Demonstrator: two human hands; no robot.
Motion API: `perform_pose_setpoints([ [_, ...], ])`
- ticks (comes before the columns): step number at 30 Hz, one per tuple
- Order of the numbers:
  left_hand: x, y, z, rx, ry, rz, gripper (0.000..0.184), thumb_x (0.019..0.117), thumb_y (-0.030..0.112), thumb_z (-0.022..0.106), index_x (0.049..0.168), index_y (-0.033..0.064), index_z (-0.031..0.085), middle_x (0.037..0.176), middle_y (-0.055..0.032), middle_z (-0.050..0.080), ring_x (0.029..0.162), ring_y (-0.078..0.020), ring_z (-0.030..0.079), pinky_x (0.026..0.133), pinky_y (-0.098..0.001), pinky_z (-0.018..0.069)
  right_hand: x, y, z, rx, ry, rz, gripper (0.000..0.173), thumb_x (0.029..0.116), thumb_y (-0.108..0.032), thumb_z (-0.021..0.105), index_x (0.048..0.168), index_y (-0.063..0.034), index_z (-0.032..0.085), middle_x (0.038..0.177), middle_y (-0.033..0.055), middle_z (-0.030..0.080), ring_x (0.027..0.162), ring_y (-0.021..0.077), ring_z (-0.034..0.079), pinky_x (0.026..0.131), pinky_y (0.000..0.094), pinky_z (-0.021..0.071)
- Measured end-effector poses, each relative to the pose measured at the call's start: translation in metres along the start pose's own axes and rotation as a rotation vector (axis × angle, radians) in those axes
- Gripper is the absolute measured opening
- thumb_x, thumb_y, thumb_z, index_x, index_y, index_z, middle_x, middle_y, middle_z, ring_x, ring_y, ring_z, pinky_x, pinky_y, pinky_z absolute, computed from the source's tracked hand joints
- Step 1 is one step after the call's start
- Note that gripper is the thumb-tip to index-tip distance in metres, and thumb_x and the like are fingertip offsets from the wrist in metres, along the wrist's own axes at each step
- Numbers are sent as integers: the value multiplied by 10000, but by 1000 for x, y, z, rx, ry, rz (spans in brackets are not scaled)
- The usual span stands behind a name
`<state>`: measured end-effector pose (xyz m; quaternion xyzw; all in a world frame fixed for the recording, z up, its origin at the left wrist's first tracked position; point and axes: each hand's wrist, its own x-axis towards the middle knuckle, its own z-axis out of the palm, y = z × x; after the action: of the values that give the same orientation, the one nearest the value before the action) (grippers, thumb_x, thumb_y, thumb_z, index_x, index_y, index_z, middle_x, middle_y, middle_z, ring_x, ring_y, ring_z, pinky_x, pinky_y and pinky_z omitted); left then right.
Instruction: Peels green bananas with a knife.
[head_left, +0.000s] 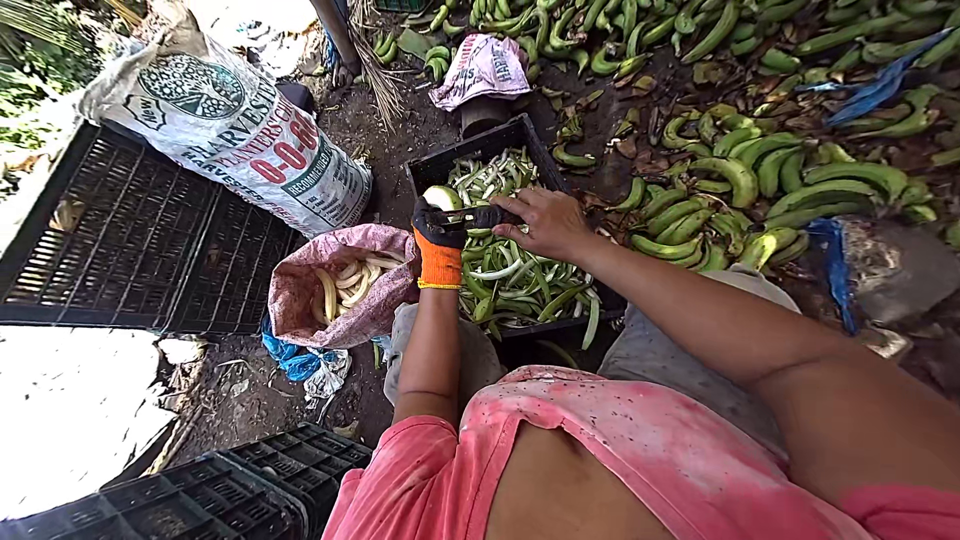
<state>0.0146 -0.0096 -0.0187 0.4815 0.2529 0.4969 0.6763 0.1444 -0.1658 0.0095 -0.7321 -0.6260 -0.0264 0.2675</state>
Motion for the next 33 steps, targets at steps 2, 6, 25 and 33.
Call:
perform_pose_setpoints([
  [2, -2, -1, 1, 99, 12, 145, 181, 971, 28, 513, 1077, -51, 637, 943, -107, 698, 866, -145, 686, 805, -334, 596, 5, 4, 0, 9, 28, 21, 579, 1017, -585, 503, 1409, -182, 642, 995, 214, 692, 889, 435, 682, 706, 585, 521],
  [6, 2, 7, 10, -494, -28, -151, 371, 1054, 201, 230, 945, 114, 574, 822, -28, 658, 777, -136, 662, 708, -339, 579, 12, 3, -5, 106, -94, 137, 589, 1030, -613, 456, 1481, -257, 581, 1104, 184, 732, 929, 411, 716, 729, 632, 527],
  [25, -6, 34, 7, -60, -643, -112, 439, 989, 239, 399, 1378, 71, 513, 1133, 0, 680, 984, -63, 664, 891, -299, 569, 44, 47, -46, 275, -197, 167, 535, 1045, -564, 475, 1506, -301, 548, 1240, 198, 714, 1128, 462, 671, 911, 732, 456],
  [33, 5, 43, -9, 44, -881, -219, 652, 912, 289, 501, 1510, 49, 399, 1196, -57, 666, 914, -110, 666, 794, -325, 584, 42, 100, -59, 368, -321, 342, 506, 1064, -521, 477, 1491, -265, 568, 1488, 117, 583, 1397, 381, 511, 1102, 734, 324],
])
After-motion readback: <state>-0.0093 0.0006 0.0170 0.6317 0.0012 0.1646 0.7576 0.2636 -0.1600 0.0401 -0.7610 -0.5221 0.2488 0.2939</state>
